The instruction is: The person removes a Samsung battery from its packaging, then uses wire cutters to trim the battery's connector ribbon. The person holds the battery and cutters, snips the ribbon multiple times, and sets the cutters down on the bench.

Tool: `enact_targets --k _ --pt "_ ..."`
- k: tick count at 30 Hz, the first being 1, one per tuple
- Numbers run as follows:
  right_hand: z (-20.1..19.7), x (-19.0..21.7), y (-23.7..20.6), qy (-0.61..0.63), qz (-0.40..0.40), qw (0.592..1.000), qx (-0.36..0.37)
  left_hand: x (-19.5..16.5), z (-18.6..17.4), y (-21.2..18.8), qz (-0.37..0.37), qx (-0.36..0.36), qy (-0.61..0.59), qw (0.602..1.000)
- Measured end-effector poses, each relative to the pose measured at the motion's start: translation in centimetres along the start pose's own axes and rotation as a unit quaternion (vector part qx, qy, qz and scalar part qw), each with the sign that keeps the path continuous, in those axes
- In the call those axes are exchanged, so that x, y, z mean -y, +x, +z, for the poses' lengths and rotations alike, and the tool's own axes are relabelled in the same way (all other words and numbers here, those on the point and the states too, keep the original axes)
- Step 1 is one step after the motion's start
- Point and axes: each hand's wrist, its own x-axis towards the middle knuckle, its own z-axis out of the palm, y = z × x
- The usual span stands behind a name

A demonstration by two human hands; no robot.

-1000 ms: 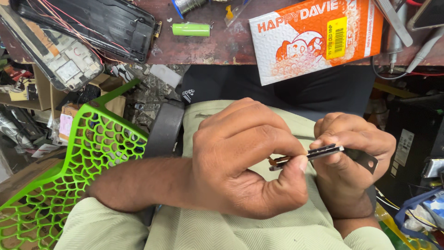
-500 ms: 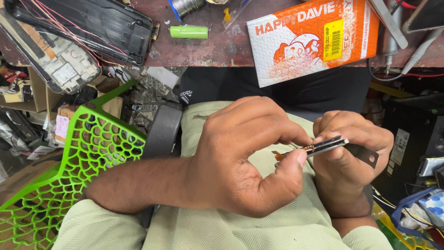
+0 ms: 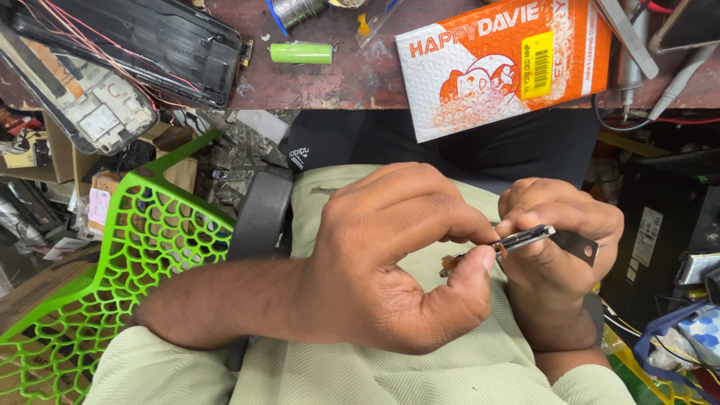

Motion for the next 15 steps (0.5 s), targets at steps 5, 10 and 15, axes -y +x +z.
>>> enact_targets --k 5,10,15 --pt "-0.4 -0.5 0.1 0.032 0.003 0.999 0.0 0.1 0.3 0.2 -0.011 -0.013 0.016 1.0" --pt "-0.8 -0.6 -0.3 0.037 0.014 0.999 -0.001 0.3 0.5 0.2 -0.053 -0.025 -0.009 0.998" --pt "-1.3 -1.1 -0.8 0.01 -0.014 0.999 -0.042 1.4 1.0 -0.1 -0.133 -0.05 -0.096 0.985"
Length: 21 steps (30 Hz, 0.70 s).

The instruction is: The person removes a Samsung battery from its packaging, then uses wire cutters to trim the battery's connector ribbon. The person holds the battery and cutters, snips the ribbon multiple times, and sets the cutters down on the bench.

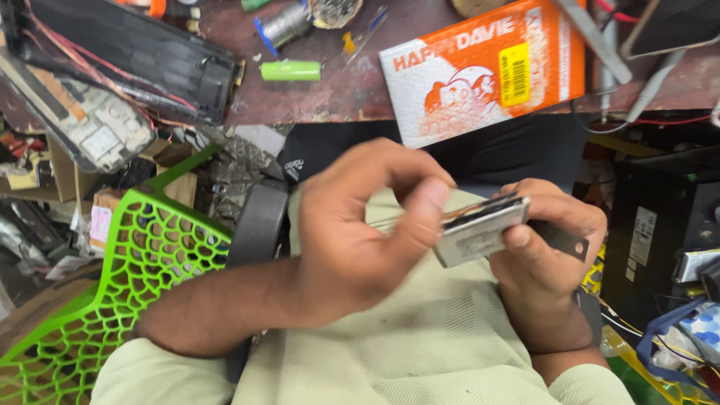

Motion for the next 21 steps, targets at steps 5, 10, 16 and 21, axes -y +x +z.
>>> enact_targets --k 5,10,16,21 --pt "0.0 -1.5 0.6 0.081 0.047 0.989 -0.115 2.6 2.4 0.4 -0.036 0.051 -0.035 0.997" --pt "0.4 -2.2 3.0 -0.129 -0.067 0.989 -0.027 4.8 3.0 1.5 -0.087 -0.02 -0.129 0.988" --pt "2.4 1.3 8.5 -0.509 -0.18 0.839 0.063 5.2 0.2 3.4 -0.077 -0.081 -0.242 0.964" --pt "3.6 2.5 11.3 -0.635 -0.31 0.706 0.051 3.9 -0.4 3.6 -0.074 -0.092 -0.194 0.974"
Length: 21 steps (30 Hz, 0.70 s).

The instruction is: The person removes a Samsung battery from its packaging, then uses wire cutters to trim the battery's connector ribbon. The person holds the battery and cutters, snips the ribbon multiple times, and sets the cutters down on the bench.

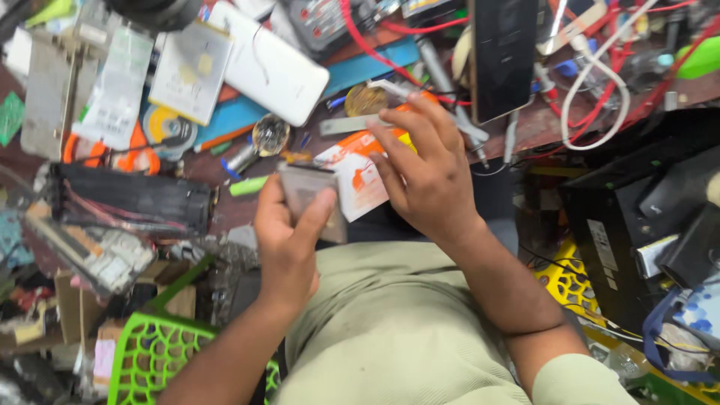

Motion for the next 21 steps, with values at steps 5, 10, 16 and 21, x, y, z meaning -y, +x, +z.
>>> enact_targets --k 5,10,16,21 --pt "-0.7 -0.2 -1.5 0.03 0.007 0.998 0.059 -0.4 0.0 0.7 0.085 -0.029 0.105 0.99" --pt "2.1 1.9 -2.7 -0.005 0.025 1.0 0.001 -0.2 0.2 0.9 0.163 -0.015 0.264 0.951" --pt "2.1 0.6 -2.6 0.07 0.012 0.995 -0.07 -0.6 0.9 -0.3 0.248 -0.017 0.513 0.822" --pt "-4.0 -7.5 -2.0 -0.04 0.138 0.953 -0.266 -0.5 1.1 0.2 0.356 0.054 0.58 0.731"
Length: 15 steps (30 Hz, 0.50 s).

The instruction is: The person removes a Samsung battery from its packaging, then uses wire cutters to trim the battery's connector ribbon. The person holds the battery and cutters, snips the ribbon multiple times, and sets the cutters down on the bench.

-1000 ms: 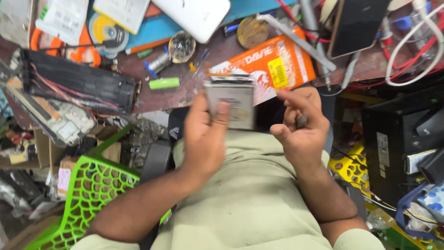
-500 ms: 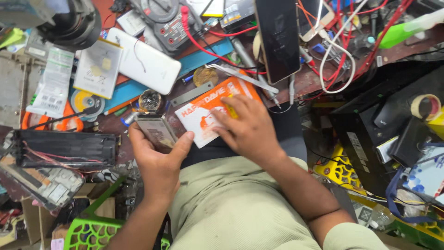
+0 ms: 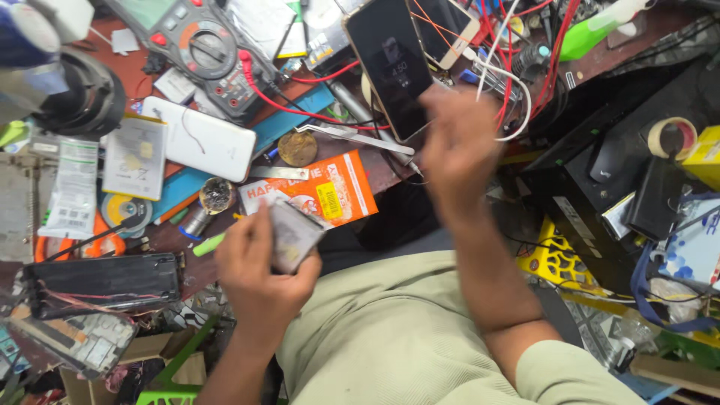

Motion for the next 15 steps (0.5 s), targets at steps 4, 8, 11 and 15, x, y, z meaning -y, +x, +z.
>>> enact_targets --k 4,8,11,15 --pt "-3.0 -5.7 4.4 0.06 0.19 0.959 0.201 0.2 1.5 0.7 0.061 0.034 -0.021 0.997" --pt "-3.3 -7.2 5.3 -0.024 0.04 0.957 0.286 0.3 1.9 0.8 0.09 0.059 -0.029 0.994" --pt "-1.9 -7.1 5.2 -0.052 -0.016 0.964 0.26 0.4 2.0 0.7 0.094 0.054 -0.037 0.993" --pt "-0.1 -6.9 5.9 0.047 0.081 0.956 0.277 0.4 2.3 0.3 0.113 0.044 -0.046 0.992"
